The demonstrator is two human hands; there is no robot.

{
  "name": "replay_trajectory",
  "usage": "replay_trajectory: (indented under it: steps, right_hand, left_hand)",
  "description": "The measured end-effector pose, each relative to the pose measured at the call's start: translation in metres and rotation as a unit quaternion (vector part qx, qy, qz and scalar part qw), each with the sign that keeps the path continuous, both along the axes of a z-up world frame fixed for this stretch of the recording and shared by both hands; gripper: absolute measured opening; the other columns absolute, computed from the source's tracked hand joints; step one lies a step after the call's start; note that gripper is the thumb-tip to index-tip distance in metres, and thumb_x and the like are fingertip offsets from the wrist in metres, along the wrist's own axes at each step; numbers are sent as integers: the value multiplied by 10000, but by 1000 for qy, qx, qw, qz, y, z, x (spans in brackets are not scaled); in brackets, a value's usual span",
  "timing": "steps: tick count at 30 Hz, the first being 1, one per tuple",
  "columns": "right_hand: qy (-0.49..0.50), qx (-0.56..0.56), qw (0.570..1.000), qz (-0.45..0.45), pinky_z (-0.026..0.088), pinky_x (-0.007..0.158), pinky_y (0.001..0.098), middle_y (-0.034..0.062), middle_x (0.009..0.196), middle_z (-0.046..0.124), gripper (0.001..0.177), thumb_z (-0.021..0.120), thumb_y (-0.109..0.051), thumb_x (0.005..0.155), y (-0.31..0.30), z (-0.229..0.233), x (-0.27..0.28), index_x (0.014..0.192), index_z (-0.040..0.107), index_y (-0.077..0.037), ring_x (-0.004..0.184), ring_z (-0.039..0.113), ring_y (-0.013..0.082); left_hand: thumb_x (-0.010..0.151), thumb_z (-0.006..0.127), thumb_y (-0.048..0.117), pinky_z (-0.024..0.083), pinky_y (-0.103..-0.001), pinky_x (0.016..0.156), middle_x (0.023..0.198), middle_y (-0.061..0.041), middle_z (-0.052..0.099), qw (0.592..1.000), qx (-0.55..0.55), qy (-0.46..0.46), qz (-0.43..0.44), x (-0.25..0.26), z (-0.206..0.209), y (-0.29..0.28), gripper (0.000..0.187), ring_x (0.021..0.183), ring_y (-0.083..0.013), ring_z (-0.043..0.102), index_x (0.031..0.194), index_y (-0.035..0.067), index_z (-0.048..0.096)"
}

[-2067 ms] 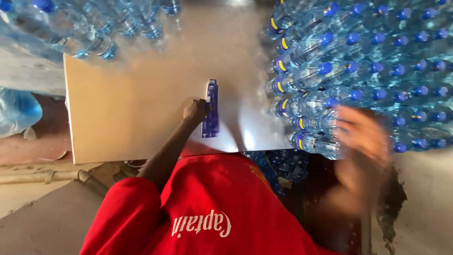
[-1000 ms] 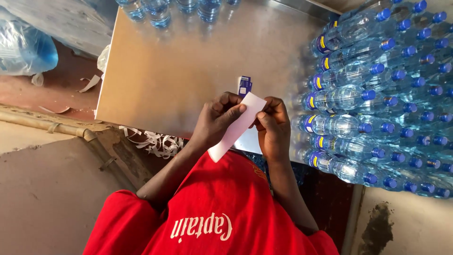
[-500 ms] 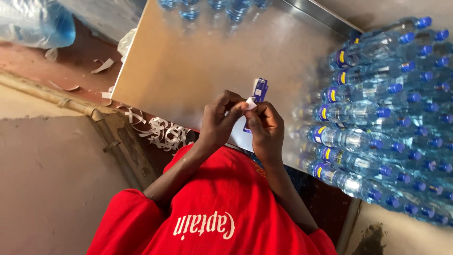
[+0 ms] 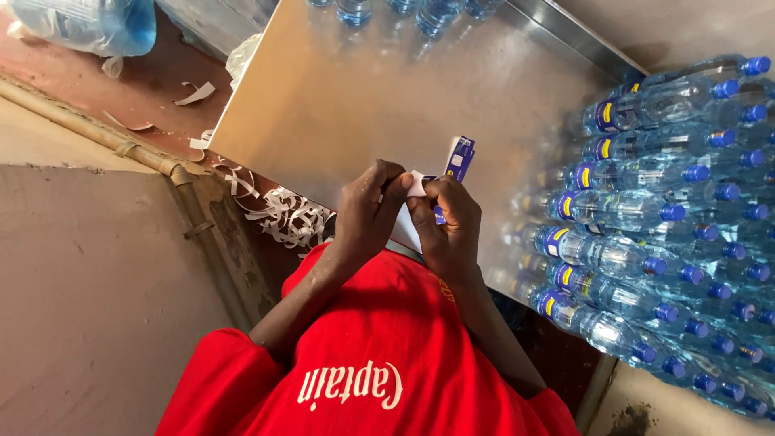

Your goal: The person is manually applying adhesive labels to plastic water bottles on a metal workbench.

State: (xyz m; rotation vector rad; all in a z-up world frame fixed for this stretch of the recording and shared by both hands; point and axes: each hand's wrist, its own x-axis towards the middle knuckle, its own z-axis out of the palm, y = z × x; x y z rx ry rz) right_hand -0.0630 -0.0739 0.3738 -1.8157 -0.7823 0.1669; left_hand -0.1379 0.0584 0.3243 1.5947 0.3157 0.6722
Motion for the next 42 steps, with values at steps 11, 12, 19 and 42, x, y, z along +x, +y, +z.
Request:
replay_trajectory:
  steps: [11, 12, 19, 42]
  right_hand:
    - [222, 193, 937, -186, 626, 694, 221, -21, 872, 637, 197, 642, -94, 903, -55, -9, 29, 1089, 635, -158, 712, 679, 58]
    - [196, 195, 944, -178, 601, 685, 252, 17, 867, 619, 202, 643, -76, 890, -67, -23, 40, 1087, 644, -121, 695, 651, 82]
    - [70, -32, 993, 89, 569, 720, 383, 85, 808, 614, 154, 776, -23, 881, -51, -4, 42, 1033, 798, -20, 760, 640, 186]
    - [215, 65, 974, -19, 623, 753, 323, 136, 896, 711, 218, 627, -207, 1171, 0, -68, 8, 1177, 699, -1, 800, 690, 166]
  left_hand:
    - [1163, 669, 329, 541, -675, 714, 865, -268, 725, 894, 250, 333, 165, -65, -133, 92, 225, 785, -534, 730, 1106, 111, 668]
    - [1113, 713, 316, 578, -650, 765, 879, -250, 757, 855, 271, 429, 110, -92, -152, 97, 227, 839, -519, 763, 1101, 96, 659]
    - [994, 856, 320, 546, -646, 1014, 1392, -209, 713, 970, 89, 223, -40, -69, -13, 77, 523, 1220, -557, 683, 1438, 111, 675]
    - [1163, 635, 222, 559, -231, 643, 901, -6, 581, 959, -236, 26, 153, -34, 0, 48, 174, 711, -65, 607, 1173, 48, 627]
